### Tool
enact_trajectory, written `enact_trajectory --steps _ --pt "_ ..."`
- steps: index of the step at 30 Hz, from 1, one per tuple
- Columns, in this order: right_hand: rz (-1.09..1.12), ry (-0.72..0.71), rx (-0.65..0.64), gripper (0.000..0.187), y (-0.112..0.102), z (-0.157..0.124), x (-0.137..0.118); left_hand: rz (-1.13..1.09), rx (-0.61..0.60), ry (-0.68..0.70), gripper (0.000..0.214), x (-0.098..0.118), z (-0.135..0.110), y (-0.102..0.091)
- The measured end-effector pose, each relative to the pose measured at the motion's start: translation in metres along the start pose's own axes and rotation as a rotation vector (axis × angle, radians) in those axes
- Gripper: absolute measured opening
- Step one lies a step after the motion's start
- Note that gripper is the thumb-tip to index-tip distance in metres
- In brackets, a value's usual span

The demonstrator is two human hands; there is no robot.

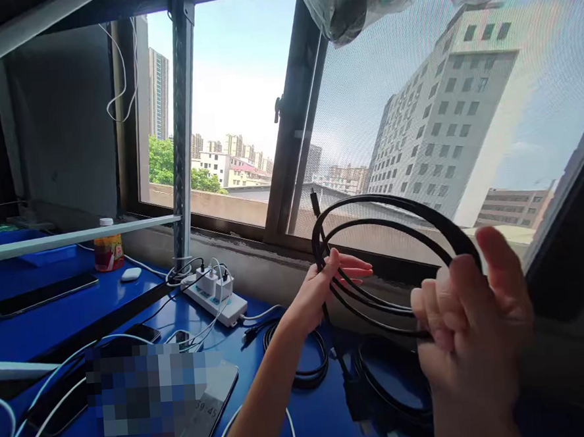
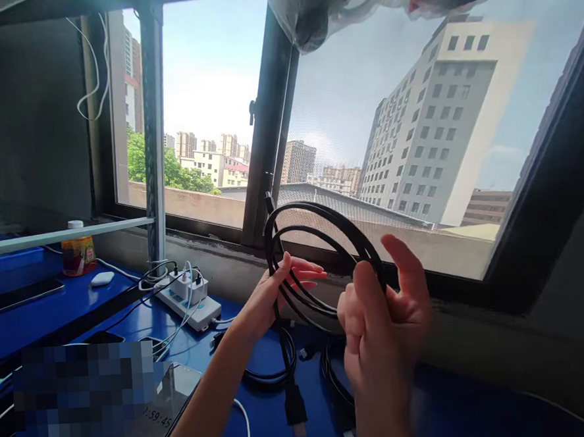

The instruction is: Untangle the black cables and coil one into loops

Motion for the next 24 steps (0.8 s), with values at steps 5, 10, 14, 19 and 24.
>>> enact_trajectory --steps 5,10,14,19,24 --pt "-0.186 -0.021 0.166 0.061 -0.006 0.015 0.023 -0.109 0.111 0.142 0.056 0.022 -0.002 0.003" --pt "-0.358 -0.062 0.083 0.067 -0.012 0.02 0.032 0.017 0.043 0.16 0.055 0.036 -0.007 -0.001" --pt "-0.423 -0.147 -0.005 0.056 -0.011 0.017 0.027 0.183 0.058 0.165 0.052 0.045 -0.011 -0.007" --pt "-0.493 -0.237 -0.025 0.034 -0.009 0.009 0.014 0.303 0.039 0.059 0.052 0.047 -0.015 -0.009" --pt "-0.511 -0.173 -0.012 0.034 -0.01 0.009 0.009 0.361 0.001 0.008 0.05 0.049 -0.017 -0.005"
Point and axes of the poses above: each hand's wrist, its own z-axis towards the middle knuckle, its own y-axis out of the palm, x = y × z, the point moved 3 cm from there along z, towards the middle knuckle, and after that the axes turned 9 degrees about y, right-handed, at the moved point
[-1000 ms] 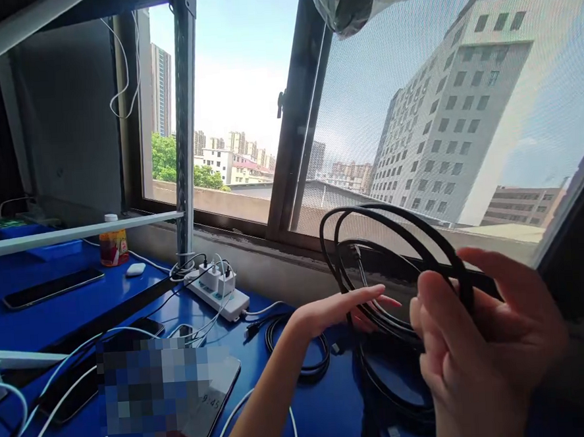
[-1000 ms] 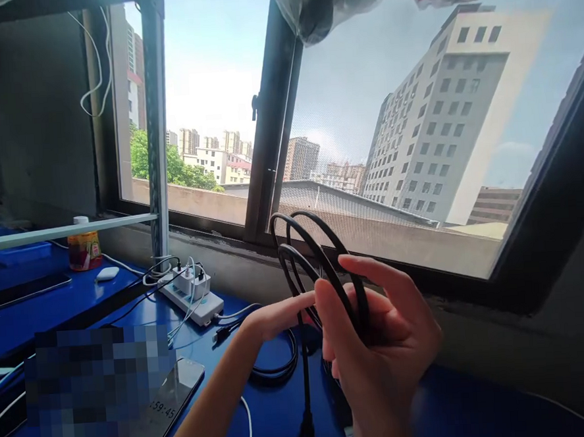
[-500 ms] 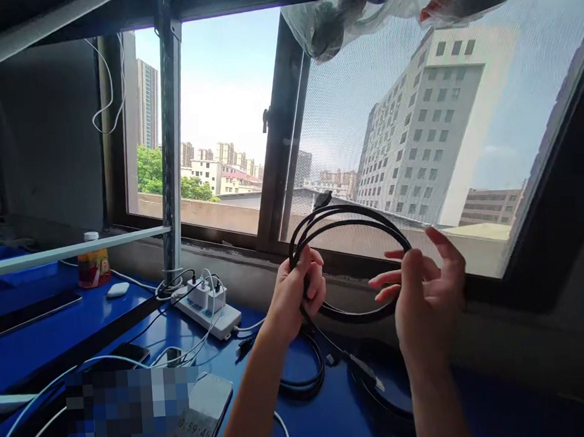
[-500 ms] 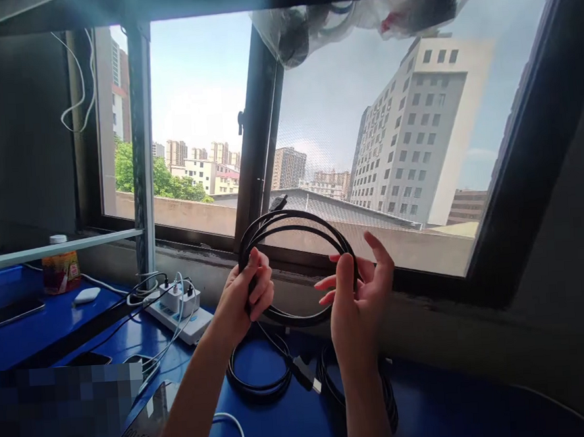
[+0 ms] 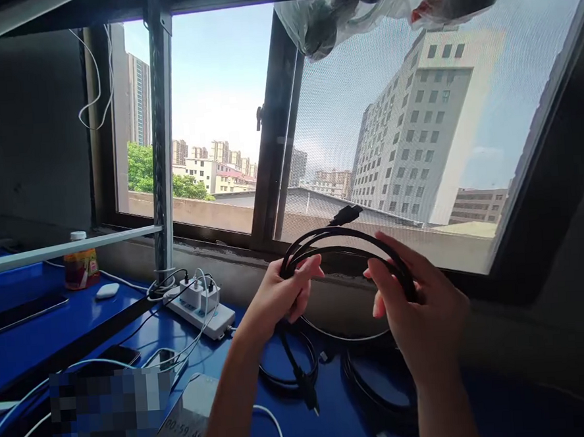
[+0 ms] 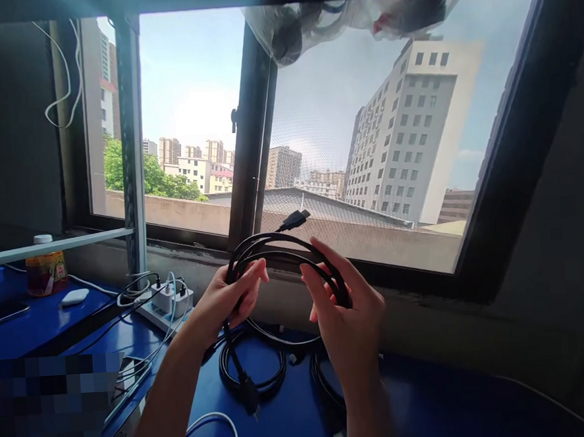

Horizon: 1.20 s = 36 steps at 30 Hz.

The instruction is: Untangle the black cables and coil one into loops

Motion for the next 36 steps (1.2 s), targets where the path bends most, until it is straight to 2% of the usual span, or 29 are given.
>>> enact_trajectory --steps 3,9,13,18,21,25,27,30,36 --pt "-0.009 0.018 -0.004 0.032 0.001 0.002 0.002 -0.005 0.011 -0.01 0.054 0.001 0.0 0.002" --pt "0.012 0.023 -0.003 0.028 0.002 0.004 0.005 -0.233 -0.037 -0.102 0.067 -0.002 0.004 0.005" --pt "0.019 0.049 -0.02 0.027 -0.001 0.005 0.007 -0.276 -0.025 -0.148 0.058 -0.001 0.004 0.005" --pt "0.021 0.012 -0.051 0.024 -0.002 0.007 0.005 -0.282 0.026 -0.12 0.038 0.001 0.001 -0.002" --pt "0.007 -0.007 -0.072 0.025 -0.001 0.007 0.003 -0.262 0.045 -0.123 0.038 0.0 0.0 -0.005" --pt "-0.009 -0.028 -0.091 0.026 0.0 0.006 0.004 -0.291 0.086 -0.06 0.033 0.002 0.001 -0.005" --pt "-0.018 -0.048 -0.081 0.025 0.0 0.005 0.004 -0.303 0.103 -0.003 0.046 0.003 0.002 -0.004" --pt "-0.037 -0.066 -0.06 0.024 -0.001 0.006 0.005 -0.266 0.074 0.068 0.057 0.003 0.004 -0.002" --pt "-0.065 -0.054 -0.04 0.026 -0.001 0.006 0.007 -0.176 0.007 0.153 0.05 0.001 0.005 0.005"
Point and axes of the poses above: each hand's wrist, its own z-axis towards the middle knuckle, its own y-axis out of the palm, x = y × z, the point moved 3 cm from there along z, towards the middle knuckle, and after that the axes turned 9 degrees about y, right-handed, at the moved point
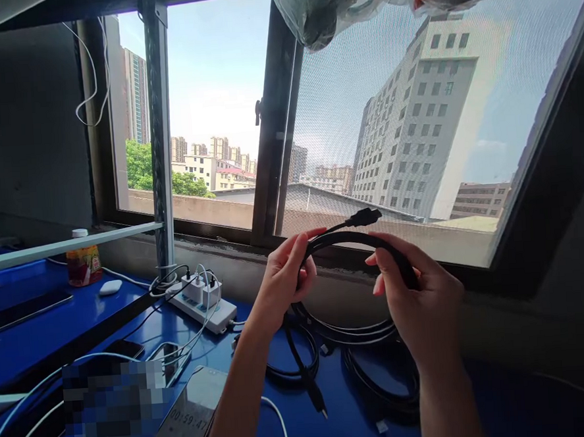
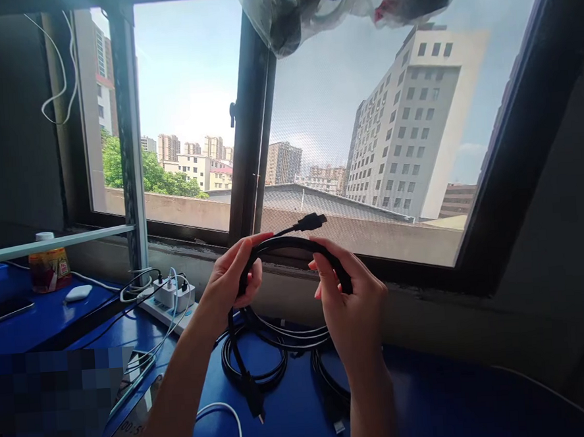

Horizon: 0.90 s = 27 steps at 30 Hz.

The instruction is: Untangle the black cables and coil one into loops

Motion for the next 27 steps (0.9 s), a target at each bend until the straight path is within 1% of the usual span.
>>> enact_trajectory --steps 2,5,8,10,13,15,18,21,23,27 --pt "0.019 -0.002 0.031 0.023 0.001 -0.001 0.001 0.016 -0.021 0.019 0.047 -0.001 0.0 0.004" --pt "0.059 -0.026 0.169 0.022 0.0 -0.003 0.002 0.054 -0.003 0.074 0.05 -0.001 0.001 0.008" --pt "0.069 -0.068 0.311 0.028 -0.003 -0.004 0.0 0.074 0.034 0.121 0.052 0.001 0.0 0.012" --pt "0.053 -0.095 0.348 0.031 -0.005 -0.004 -0.003 0.071 0.044 0.136 0.052 0.002 -0.001 0.014" --pt "0.036 -0.12 0.318 0.029 -0.006 -0.003 -0.006 0.08 0.083 0.167 0.054 0.003 -0.003 0.015" --pt "0.044 -0.083 0.281 0.029 -0.004 -0.002 -0.004 0.124 0.128 0.191 0.055 0.004 -0.003 0.014" --pt "0.085 0.072 0.224 0.035 -0.001 0.001 0.002 0.221 0.192 0.2 0.055 0.006 -0.003 0.01" --pt "0.089 0.208 0.192 0.04 0.001 0.002 0.007 0.275 0.211 0.205 0.057 0.009 -0.002 0.005" --pt "0.03 0.226 0.183 0.041 0.001 0.002 0.007 0.28 0.209 0.221 0.059 0.01 -0.001 0.003" --pt "-0.083 0.219 0.127 0.055 0.0 0.001 0.002 0.28 0.219 0.208 0.057 0.012 -0.001 -0.001"
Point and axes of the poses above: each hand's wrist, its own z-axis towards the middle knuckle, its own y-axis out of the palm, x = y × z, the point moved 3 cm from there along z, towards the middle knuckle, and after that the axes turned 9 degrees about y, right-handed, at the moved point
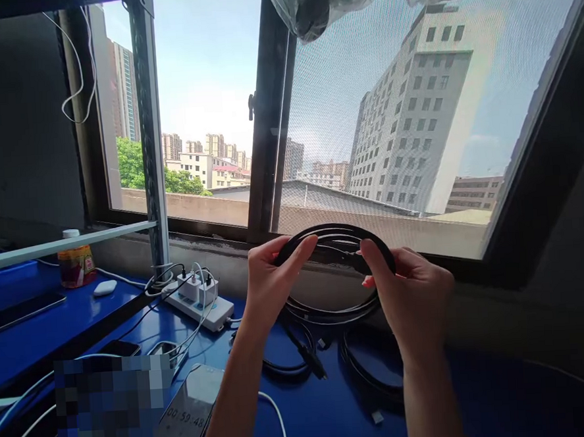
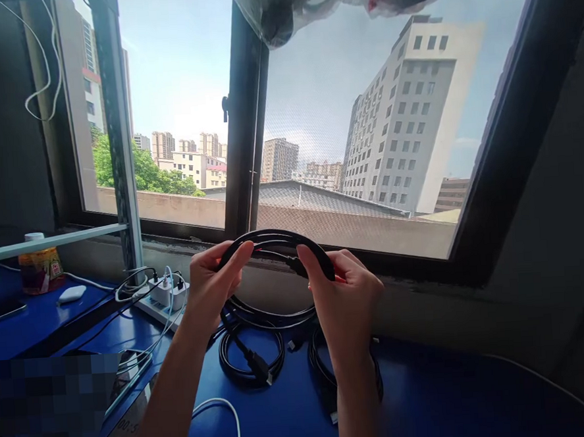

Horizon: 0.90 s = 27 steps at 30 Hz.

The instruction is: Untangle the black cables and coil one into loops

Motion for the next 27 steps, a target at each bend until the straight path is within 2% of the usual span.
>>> enact_trajectory --steps 3,7,10,12,15,17,18,21,24,27 --pt "0.026 0.126 -0.148 0.063 0.004 -0.001 0.001 -0.017 -0.029 -0.082 0.05 -0.002 0.0 -0.002" --pt "0.231 0.379 -0.377 0.067 0.011 -0.003 0.001 -0.029 -0.111 -0.207 0.055 -0.009 0.0 -0.001" --pt "0.347 0.459 -0.49 0.068 0.012 -0.003 0.003 -0.049 -0.167 -0.293 0.061 -0.014 0.0 0.002" --pt "0.366 0.419 -0.541 0.071 0.011 -0.001 0.006 -0.083 -0.189 -0.346 0.063 -0.017 0.0 0.003" --pt "0.311 0.194 -0.414 0.074 0.004 0.004 0.009 -0.089 -0.192 -0.418 0.066 -0.02 0.001 0.001" --pt "0.189 -0.014 -0.318 0.065 0.001 0.005 0.008 -0.069 -0.166 -0.471 0.066 -0.024 0.002 -0.001" --pt "0.125 -0.111 -0.309 0.059 0.002 0.004 0.007 -0.063 -0.159 -0.495 0.066 -0.026 0.002 -0.003" --pt "0.025 -0.306 -0.367 0.036 0.01 0.001 0.006 -0.075 -0.196 -0.534 0.066 -0.03 0.003 -0.004" --pt "0.08 -0.364 -0.332 0.022 0.018 0.002 0.011 -0.093 -0.244 -0.529 0.064 -0.03 0.003 -0.003" --pt "0.106 -0.284 -0.248 0.022 0.025 0.007 0.024 -0.085 -0.284 -0.53 0.059 -0.028 0.0 -0.004"
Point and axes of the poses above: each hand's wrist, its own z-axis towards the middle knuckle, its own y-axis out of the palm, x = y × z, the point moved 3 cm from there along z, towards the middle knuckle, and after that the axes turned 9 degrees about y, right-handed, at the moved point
